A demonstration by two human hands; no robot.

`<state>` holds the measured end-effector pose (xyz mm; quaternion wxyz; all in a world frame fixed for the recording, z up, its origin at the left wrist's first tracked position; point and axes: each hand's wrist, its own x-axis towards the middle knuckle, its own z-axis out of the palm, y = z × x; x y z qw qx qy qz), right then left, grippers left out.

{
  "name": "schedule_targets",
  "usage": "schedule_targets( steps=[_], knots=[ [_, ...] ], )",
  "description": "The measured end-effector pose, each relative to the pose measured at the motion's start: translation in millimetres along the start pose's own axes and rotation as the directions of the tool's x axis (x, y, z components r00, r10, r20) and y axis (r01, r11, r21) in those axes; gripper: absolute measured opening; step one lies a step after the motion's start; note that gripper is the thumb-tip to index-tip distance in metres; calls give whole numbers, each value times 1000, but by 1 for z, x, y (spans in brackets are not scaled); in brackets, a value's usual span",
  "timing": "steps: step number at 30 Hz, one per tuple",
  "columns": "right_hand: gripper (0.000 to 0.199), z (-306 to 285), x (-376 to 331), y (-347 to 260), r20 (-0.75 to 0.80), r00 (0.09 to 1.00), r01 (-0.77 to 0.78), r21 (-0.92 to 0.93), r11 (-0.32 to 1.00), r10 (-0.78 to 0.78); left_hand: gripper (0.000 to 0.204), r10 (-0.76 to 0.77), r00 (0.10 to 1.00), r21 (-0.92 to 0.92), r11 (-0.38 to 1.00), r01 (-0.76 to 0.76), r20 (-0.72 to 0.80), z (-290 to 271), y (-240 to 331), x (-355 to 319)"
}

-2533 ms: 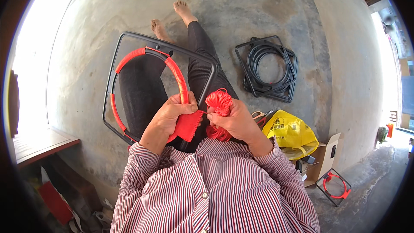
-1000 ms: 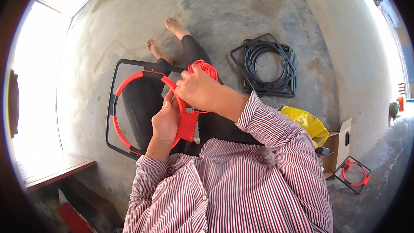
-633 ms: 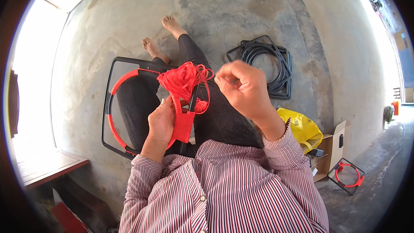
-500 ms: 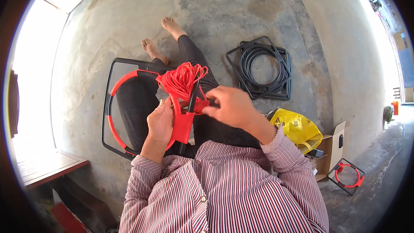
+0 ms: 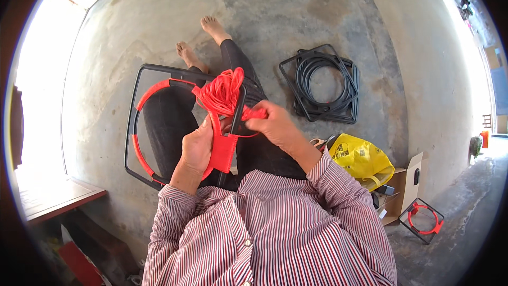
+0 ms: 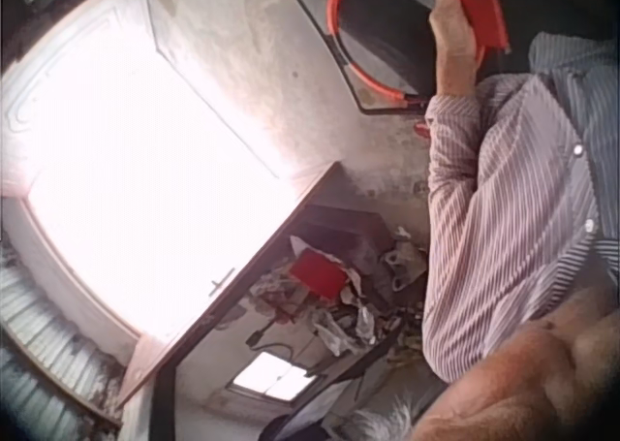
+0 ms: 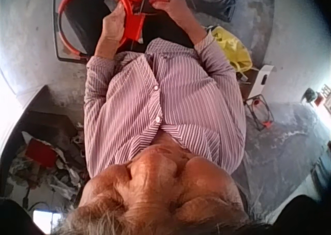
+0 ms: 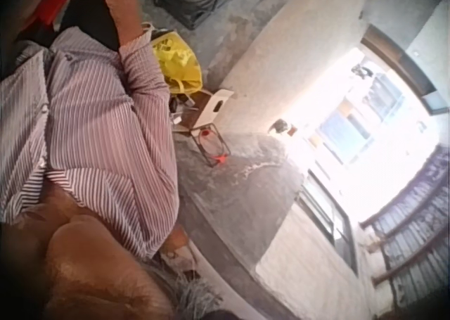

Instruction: Winding red plastic twine around a frame and creating a bundle while sitting on the floor.

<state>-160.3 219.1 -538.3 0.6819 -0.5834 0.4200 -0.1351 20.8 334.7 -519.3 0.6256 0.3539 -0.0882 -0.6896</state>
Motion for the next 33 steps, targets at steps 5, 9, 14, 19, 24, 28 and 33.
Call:
schedule_targets(
  steps=[5, 9, 14, 19, 24, 28, 33],
  knots=[
    [25, -27, -16, -9, -184, 971, 216, 414, 884, -150, 39, -106, 986, 169, 977, 127, -129, -4, 4, -5],
    [19, -45, -40, -23, -41, 920, 347, 548, 761, -390, 20, -249, 934, 339, 882, 329, -258, -2, 5, -1],
    [35, -68, -69, -49, 132, 671, 424, 738, 524, -729, 13, -244, 933, 300, 899, 320, -264, -2, 6, 2],
    [44, -118, -89, -69, 31, 852, 295, 797, 527, -523, 13, -106, 931, 213, 959, 189, -350, 3, 36, -5],
    [41, -46, -48, -40, -4, 919, 317, 601, 734, -394, 15, -123, 925, 200, 958, 205, -359, 15, 32, -19],
    [35, 20, -28, -36, 139, 963, 188, 273, 943, -232, 13, -117, 931, 166, 969, 183, -346, 13, 23, -22],
    [30, 14, -38, -60, 175, 981, 48, 186, 981, -81, 16, -108, 943, 135, 978, 157, -314, 9, 22, -23]
  ],
)
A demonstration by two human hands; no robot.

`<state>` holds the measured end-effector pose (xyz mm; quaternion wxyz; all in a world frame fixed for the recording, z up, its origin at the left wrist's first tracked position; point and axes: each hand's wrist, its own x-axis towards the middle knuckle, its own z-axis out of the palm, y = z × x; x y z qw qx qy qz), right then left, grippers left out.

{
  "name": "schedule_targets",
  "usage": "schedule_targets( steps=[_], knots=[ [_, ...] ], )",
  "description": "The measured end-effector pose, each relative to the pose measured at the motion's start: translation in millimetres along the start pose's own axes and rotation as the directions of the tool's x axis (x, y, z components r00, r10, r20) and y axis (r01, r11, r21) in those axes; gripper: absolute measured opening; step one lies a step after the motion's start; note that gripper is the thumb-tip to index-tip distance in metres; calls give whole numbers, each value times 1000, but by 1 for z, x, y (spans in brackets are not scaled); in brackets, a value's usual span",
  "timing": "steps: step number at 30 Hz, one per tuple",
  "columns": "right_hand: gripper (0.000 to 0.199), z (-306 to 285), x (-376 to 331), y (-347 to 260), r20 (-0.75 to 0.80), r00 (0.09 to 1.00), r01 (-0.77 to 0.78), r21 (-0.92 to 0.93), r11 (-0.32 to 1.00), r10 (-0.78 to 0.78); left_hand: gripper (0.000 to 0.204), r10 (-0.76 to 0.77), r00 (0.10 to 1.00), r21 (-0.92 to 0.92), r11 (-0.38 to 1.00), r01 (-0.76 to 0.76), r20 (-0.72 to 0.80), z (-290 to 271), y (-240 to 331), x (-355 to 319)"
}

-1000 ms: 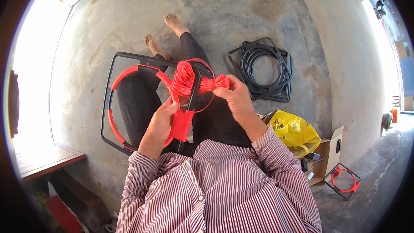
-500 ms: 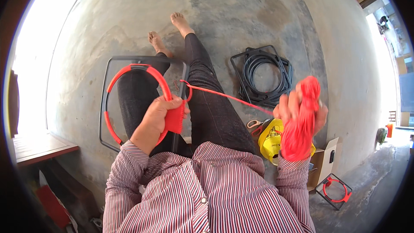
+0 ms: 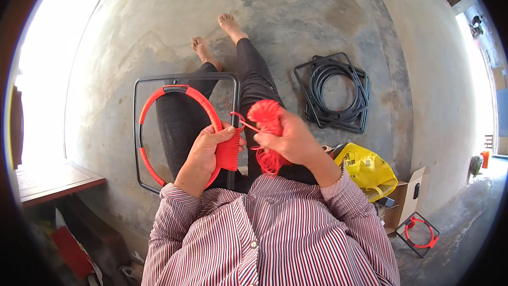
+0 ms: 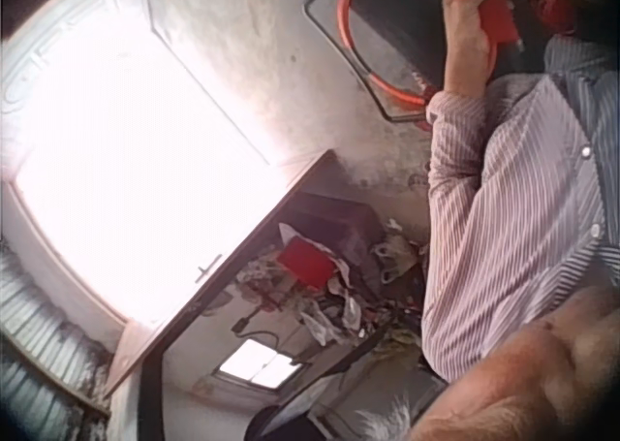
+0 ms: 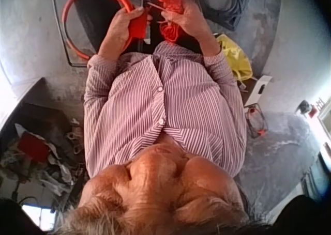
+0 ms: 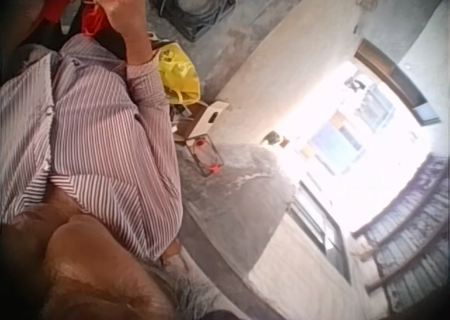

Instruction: Winding red plastic twine around a frame and creating a bundle while sitting on the floor.

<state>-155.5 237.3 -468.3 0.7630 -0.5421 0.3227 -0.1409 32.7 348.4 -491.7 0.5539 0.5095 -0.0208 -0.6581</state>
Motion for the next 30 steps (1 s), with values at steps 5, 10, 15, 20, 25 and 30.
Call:
schedule_targets(
  steps=[5, 10, 15, 20, 25, 30],
  knots=[
    [30, 3, -25, -11, -2, 998, 64, 22, 998, -64, 28, 6, 999, -38, 999, -4, 44, -1, 1, 2],
    [19, 18, -35, -11, 169, 980, 103, 1, 995, -101, 36, -94, 995, -72, 993, 95, 13, -3, 1, 11],
    [22, 14, -39, -16, 53, 989, 139, 7, 990, -139, 25, -29, 999, -69, 997, 32, 42, -4, -4, 15],
    [30, -42, -50, -22, -91, 996, -21, 39, 999, 25, 22, -46, 999, -118, 992, 46, 2, -1, 2, 10],
    [34, -164, -107, -18, -535, 814, 300, 51, 953, -227, 41, -51, 978, -139, 987, 81, 202, -11, 1, 18],
    [43, -254, -153, -27, -959, 140, 613, -111, 782, -246, 37, -92, 993, 15, 996, 91, 69, -4, 6, 10]
  ],
)
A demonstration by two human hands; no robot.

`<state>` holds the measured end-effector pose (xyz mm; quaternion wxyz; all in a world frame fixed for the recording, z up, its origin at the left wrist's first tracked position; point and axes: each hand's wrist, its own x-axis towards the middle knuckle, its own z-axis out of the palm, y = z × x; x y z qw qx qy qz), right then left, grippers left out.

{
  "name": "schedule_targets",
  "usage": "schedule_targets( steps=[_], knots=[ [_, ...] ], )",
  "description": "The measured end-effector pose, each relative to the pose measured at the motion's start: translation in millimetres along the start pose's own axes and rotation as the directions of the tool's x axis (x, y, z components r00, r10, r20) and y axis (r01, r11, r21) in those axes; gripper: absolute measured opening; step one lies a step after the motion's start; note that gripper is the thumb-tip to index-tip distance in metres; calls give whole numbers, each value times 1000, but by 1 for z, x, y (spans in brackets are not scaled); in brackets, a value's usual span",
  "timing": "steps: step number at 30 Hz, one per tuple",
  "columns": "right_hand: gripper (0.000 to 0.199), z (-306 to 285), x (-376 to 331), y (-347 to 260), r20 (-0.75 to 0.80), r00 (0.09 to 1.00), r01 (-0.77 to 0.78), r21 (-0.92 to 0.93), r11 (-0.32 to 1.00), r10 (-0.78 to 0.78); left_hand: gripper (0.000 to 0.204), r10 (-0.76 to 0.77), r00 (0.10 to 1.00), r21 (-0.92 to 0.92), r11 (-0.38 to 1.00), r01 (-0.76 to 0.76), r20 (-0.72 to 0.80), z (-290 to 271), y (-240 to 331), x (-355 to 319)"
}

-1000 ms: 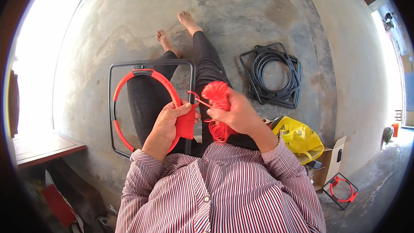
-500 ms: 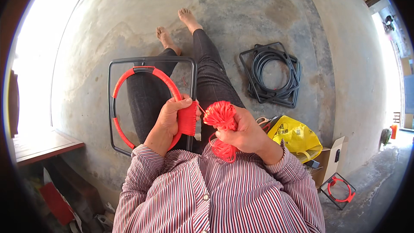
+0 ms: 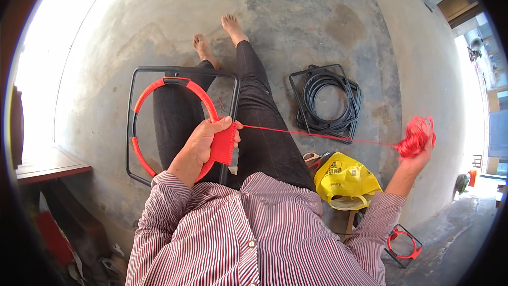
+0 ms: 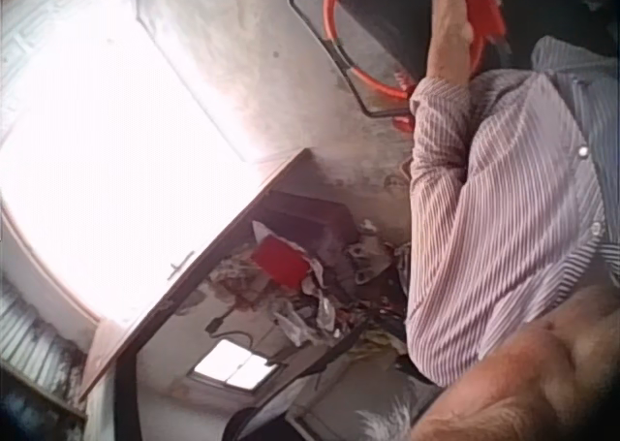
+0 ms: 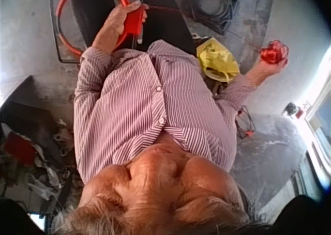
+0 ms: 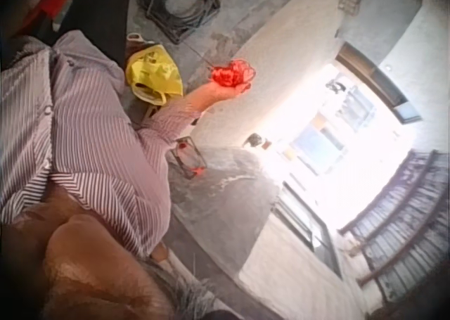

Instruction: Winding red plastic twine around a frame and creating a bundle while sitting on the floor.

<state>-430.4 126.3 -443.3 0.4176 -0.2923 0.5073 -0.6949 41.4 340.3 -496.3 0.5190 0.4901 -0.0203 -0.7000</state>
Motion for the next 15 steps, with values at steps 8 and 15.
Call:
schedule_targets(
  steps=[8, 15],
  knots=[
    [49, 35, -101, 60, 672, 631, -427, -115, 897, 387, 28, 20, 998, 29, 999, -18, -65, 5, 1, 1],
    [71, 168, -224, 64, 774, -157, 619, -407, 672, 614, 26, -59, 998, 89, 994, 61, -26, 6, 15, -31]
  ],
)
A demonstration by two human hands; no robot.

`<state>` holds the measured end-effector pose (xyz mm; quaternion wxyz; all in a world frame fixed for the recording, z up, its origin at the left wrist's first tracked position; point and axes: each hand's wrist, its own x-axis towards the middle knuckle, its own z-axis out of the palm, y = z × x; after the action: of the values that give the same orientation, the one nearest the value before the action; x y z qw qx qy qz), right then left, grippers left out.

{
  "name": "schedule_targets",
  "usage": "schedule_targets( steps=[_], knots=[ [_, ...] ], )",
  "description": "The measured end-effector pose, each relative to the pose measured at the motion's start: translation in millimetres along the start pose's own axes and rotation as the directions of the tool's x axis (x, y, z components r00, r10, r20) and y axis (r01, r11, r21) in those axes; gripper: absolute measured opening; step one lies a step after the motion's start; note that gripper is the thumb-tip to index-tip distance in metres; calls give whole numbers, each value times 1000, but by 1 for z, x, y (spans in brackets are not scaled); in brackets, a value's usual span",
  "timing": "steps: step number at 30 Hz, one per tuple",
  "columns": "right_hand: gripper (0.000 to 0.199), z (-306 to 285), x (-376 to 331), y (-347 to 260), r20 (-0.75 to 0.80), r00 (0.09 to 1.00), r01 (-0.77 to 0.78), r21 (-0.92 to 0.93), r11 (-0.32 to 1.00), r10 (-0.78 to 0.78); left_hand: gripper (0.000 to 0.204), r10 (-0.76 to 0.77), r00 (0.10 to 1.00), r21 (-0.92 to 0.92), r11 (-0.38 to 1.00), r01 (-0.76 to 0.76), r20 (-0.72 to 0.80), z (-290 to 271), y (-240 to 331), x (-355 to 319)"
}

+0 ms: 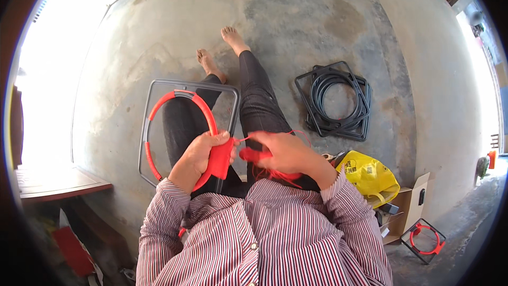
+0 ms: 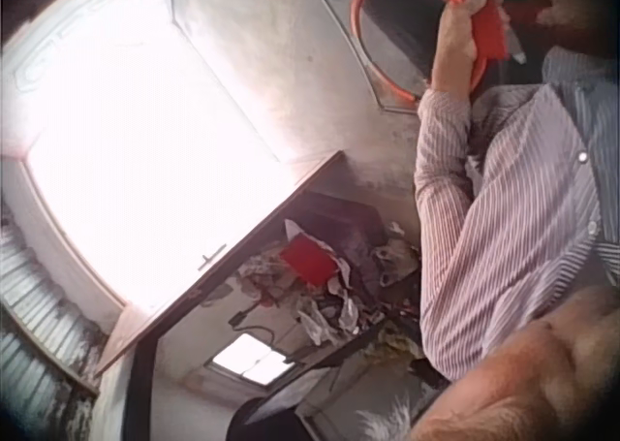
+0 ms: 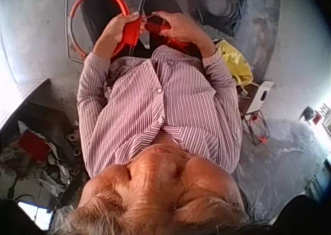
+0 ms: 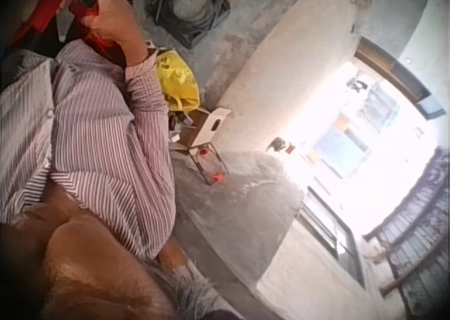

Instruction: Winding red plastic twine around a frame and creating a bundle while sitting on the floor.

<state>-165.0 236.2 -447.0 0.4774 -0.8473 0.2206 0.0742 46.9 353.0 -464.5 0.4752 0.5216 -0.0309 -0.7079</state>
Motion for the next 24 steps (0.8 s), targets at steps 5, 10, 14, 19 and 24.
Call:
schedule_targets(
  steps=[5, 10, 14, 19, 24],
  knots=[
    [95, -1, 39, -6, -274, 962, 119, 385, 915, -10, 25, 6, 999, -7, 1000, -5, 49, 11, -8, -13],
    [87, 3, 52, -19, -354, 932, 347, 820, 456, -72, 24, 27, 999, -35, 999, -26, 40, 9, -11, -11],
    [59, 3, 70, -13, -249, 963, 249, 668, 702, -105, 23, 52, 996, -35, 998, -50, 69, 8, -9, -6],
    [24, -1, 69, -23, -698, 715, 558, 599, 574, 33, 22, 49, 997, -31, 998, -47, 60, 6, -10, -5],
    [27, -38, 22, -20, -707, 703, 283, 180, 942, -75, 21, 19, 1000, 20, 1000, -19, 23, 5, -2, -7]
  ],
)
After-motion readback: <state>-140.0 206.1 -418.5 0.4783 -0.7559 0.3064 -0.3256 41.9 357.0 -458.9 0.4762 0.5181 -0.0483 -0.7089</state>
